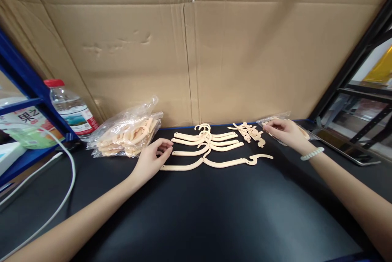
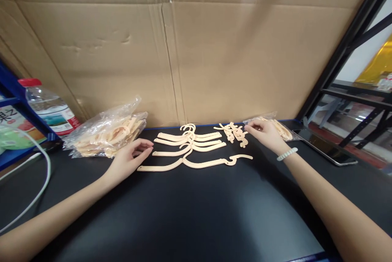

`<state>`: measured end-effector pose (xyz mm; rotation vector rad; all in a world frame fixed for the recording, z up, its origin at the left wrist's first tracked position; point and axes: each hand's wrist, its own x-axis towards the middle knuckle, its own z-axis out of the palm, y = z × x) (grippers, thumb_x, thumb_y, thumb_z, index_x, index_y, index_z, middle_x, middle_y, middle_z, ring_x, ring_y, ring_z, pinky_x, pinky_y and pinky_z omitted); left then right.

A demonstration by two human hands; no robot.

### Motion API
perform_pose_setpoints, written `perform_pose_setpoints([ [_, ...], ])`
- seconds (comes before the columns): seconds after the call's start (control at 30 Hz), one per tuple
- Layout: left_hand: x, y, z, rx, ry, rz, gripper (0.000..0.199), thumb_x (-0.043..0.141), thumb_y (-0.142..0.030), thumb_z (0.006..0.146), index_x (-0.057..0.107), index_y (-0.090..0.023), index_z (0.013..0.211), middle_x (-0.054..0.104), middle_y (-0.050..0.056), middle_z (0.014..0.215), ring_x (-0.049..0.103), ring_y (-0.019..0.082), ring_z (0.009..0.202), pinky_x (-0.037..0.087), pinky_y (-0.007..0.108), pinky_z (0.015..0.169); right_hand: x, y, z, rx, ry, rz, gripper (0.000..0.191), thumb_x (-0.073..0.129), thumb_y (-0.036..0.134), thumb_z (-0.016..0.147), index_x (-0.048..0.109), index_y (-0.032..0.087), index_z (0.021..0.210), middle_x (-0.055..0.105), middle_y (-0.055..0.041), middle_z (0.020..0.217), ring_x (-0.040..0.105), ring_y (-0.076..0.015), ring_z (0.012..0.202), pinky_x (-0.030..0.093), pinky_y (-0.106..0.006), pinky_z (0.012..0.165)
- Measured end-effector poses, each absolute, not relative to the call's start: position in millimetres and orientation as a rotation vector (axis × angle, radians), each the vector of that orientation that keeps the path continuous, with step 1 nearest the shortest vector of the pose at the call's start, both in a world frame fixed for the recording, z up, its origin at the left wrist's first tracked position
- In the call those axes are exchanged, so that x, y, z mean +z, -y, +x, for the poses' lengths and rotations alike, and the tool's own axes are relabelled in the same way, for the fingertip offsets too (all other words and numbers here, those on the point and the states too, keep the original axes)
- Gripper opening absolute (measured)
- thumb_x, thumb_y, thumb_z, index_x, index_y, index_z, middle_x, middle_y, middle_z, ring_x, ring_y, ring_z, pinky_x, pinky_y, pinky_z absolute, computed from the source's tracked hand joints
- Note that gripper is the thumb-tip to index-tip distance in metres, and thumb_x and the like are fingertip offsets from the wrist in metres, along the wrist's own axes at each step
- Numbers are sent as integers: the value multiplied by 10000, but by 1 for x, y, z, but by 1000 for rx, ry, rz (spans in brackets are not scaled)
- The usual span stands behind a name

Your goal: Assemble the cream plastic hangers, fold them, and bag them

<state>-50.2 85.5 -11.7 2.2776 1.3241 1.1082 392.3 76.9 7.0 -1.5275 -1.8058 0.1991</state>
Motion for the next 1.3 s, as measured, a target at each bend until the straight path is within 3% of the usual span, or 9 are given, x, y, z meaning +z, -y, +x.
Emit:
perform_pose_setpoints([
  [0.23,-13,-84,-47,1009,-1289,2331,206,580,-384,814,656,-213,898,685,29,852,631,183,734,509,303,668,-4,-83,405,104,1925,-1584,234,552,421,805,652,215,759,672,-55,748,604,-231,679,444,-357,620],
  [0.5,-15,-87,-49,943,-1322,2358,258,583,-400,803,682,-222,961,709,31,891,635,189,761,512,304,688,5,-80,404,179,2162,-1521,312,538,460,815,697,207,905,629,-41,690,536,-186,597,413,-311,557],
  [0.73,-15,-89,-49,927,-1294,2388,281,564,-421,821,695,-221,970,704,42,918,638,189,766,526,298,689,14,-73,399,292,2358,-1485,368,604,496,815,704,194,1001,656,-78,822,547,-188,659,419,-304,572],
  [0.93,-17,-91,-50,926,-1287,2394,289,567,-445,824,705,-220,942,700,55,957,648,196,783,537,303,679,7,-75,394,319,2372,-1439,336,614,445,803,706,183,993,653,-104,912,578,-224,773,463,-336,649],
  [1.3,-13,-89,-47,919,-1288,2360,286,585,-452,806,712,-218,910,701,69,969,641,205,792,528,311,689,0,-78,395,335,2341,-1429,297,604,446,804,701,202,943,651,-76,853,562,-198,701,453,-319,606],
])
